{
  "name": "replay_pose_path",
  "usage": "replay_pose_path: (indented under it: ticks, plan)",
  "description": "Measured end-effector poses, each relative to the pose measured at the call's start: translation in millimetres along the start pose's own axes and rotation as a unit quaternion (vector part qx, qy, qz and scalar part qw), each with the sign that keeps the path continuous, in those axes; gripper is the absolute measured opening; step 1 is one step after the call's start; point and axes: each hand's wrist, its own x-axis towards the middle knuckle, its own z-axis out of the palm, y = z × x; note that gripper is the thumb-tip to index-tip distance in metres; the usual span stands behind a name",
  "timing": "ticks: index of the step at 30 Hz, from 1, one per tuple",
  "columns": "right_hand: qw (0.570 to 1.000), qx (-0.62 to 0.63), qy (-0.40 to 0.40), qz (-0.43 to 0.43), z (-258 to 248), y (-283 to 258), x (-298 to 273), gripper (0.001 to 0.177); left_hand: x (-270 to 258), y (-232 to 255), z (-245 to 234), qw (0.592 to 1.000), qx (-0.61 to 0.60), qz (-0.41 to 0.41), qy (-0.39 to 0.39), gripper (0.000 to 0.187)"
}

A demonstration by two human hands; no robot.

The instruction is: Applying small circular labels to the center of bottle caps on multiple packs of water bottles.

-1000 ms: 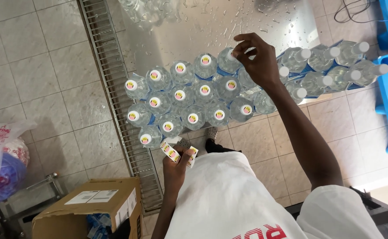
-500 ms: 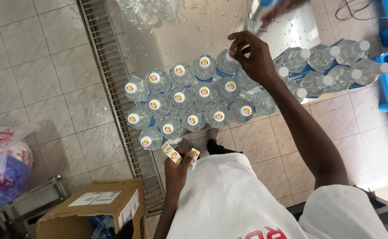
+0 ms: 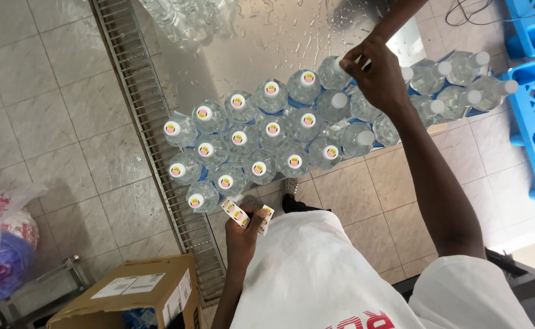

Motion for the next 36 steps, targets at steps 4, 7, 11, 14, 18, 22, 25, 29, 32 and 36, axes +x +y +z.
replay_pose_path:
  ticks: [4,7,11,14,18,22,25,29,32,36]
  plan:
    - [1.0,-0.006,0.007,-0.018,9,15,-2,0.014,0,-2,-1,1.0,0.015,0.003,-0.001,0.031]
    - [1.0,-0.008,0.022,-0.02,12,17,-2,0.017,-1,1,-1,1.0,0.001,0.008,-0.001,0.028]
    - [0.999,0.005,0.035,-0.023,16,18,-1,0.009,-2,0,-3,1.0,0.003,0.015,0.001,0.028]
    - [0.997,-0.007,0.048,-0.057,21,25,-2,0.007,-3,-2,-3,1.0,0.006,0.009,0.006,0.029]
    - [0.999,-0.001,0.034,-0.034,17,20,-2,0.045,-3,-5,-3,1.0,0.008,0.013,0.003,0.027]
    - [0.999,0.027,0.002,-0.03,8,16,8,0.047,-4,-2,-1,1.0,0.004,0.008,-0.004,0.03]
    - [0.999,0.017,-0.026,-0.026,13,27,14,0.012,-7,-1,-1,1.0,0.004,-0.003,-0.007,0.03]
    - [0.998,-0.017,0.023,-0.052,17,26,12,0.01,-5,-1,0,1.0,0.001,0.024,-0.014,0.03]
    - [0.991,-0.039,0.074,-0.107,19,-11,-22,0.011,-8,5,-1,0.999,-0.024,0.034,-0.02,0.027]
    - [0.984,0.167,-0.059,0.013,28,-107,-109,0.018,-8,0,1,0.99,-0.066,0.119,-0.039,0.028]
